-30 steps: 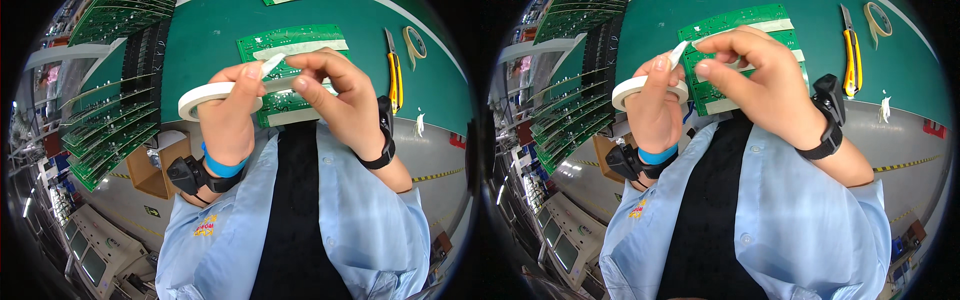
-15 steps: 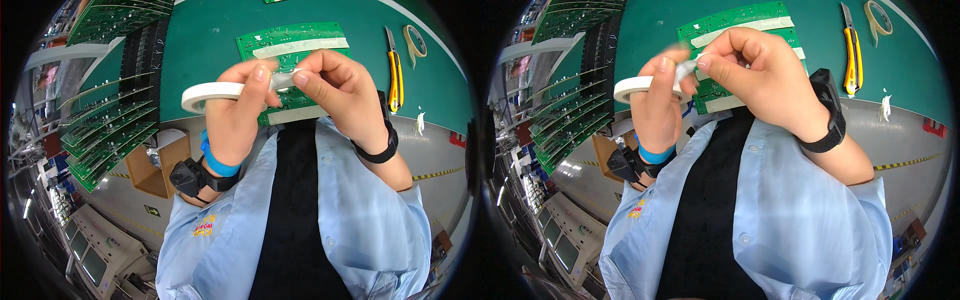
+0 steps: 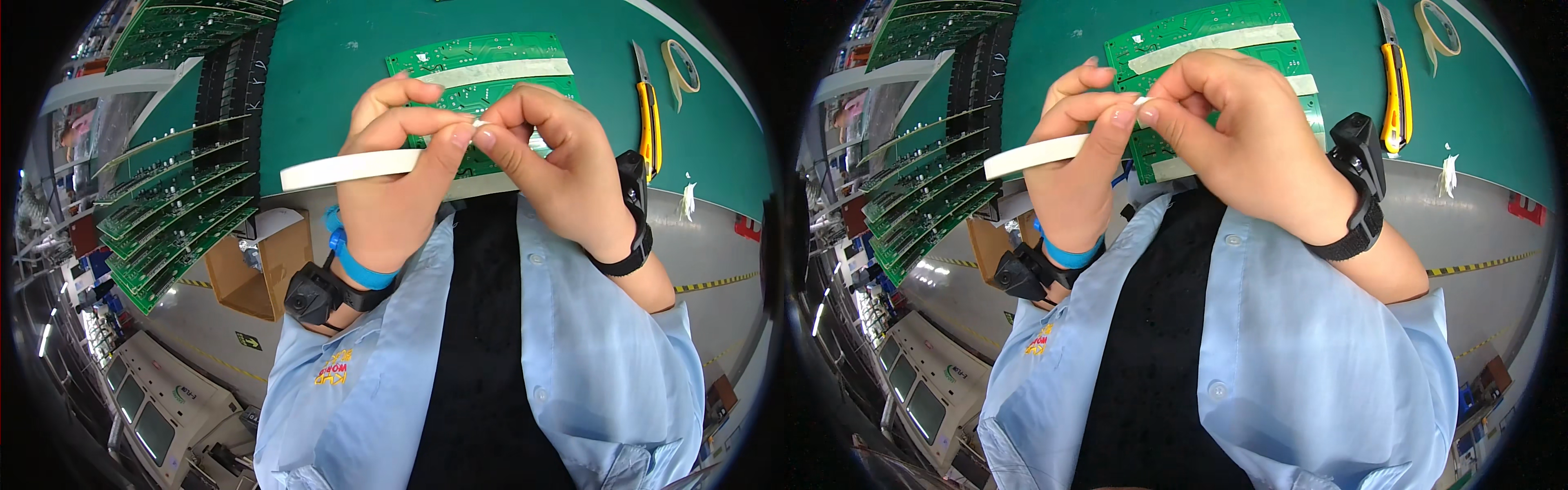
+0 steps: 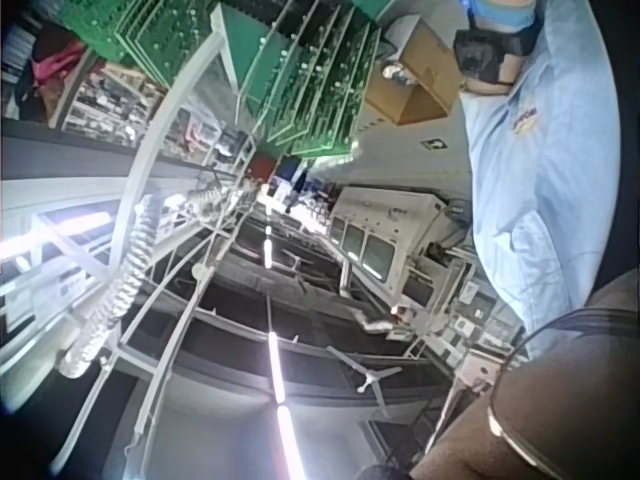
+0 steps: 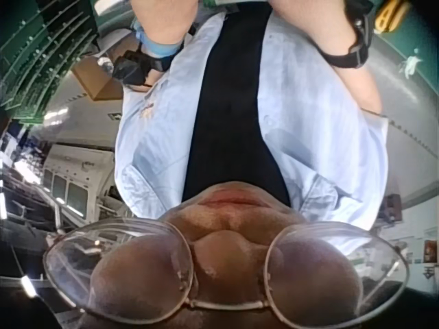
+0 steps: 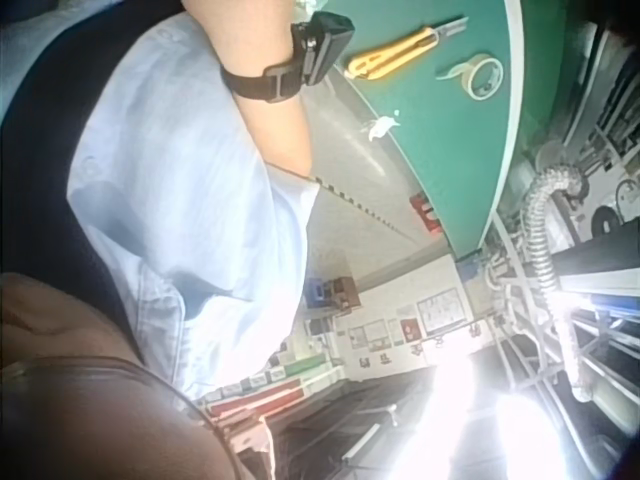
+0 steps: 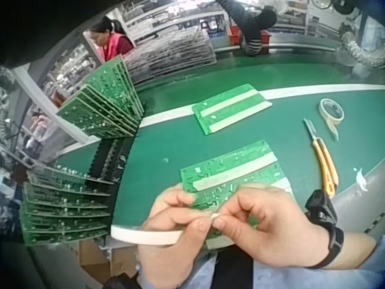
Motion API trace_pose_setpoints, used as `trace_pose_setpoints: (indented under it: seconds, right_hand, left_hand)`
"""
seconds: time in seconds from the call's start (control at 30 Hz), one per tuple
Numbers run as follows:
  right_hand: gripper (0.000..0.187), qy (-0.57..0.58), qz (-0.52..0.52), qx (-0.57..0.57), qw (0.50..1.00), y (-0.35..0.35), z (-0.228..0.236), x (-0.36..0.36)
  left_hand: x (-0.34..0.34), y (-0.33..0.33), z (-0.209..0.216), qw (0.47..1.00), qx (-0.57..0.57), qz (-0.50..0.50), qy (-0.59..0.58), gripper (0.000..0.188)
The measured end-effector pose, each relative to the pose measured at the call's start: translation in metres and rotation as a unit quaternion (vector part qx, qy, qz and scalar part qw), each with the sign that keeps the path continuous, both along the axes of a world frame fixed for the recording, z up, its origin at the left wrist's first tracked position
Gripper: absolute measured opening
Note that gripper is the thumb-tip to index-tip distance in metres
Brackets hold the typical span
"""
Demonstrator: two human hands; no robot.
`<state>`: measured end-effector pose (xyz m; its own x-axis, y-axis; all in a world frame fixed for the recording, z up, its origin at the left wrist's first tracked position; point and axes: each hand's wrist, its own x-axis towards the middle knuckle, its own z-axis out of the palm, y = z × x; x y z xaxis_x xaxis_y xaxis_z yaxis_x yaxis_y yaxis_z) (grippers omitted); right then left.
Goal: The person picks up a circuit board, peels off tape fragments by hand, and places it on a stack. They then take a new circuit board, apply strips of tape from a roll across it, and cut each strip with a utility knife.
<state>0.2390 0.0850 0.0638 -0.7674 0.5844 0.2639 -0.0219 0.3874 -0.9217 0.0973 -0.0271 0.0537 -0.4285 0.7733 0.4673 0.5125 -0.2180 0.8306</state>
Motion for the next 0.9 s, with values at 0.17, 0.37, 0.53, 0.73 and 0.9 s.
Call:
trace_pose_setpoints:
  seconds: [0.17,0.37,0.53,0.73,0.9]
  right_hand:
    - [0.011,-0.049,0.0,-0.191,0.98,0.001,-0.001,0.002]
    - [0.014,0.034,0.022,-0.048,0.998,0.002,0.003,-0.008]
    - [0.013,0.033,-0.001,-0.066,0.997,-0.001,0.007,-0.017]
    - [0.007,0.013,-0.015,-0.06,0.998,-0.005,0.003,-0.015]
    - [0.007,0.106,-0.042,-0.069,0.991,-0.008,-0.003,-0.024]
  left_hand:
    - [-0.003,-0.004,0.007,0.96,0.074,0.058,-0.264,0.012]
    - [0.002,-0.004,0.012,0.87,0.025,-0.061,-0.488,0.024]
    - [0.004,-0.002,0.004,0.874,0.015,-0.061,-0.481,0.021]
    - [0.007,-0.005,-0.004,0.936,0.018,-0.043,-0.349,0.013]
    - [0.007,-0.007,-0.003,0.9,0.007,-0.038,-0.435,0.012]
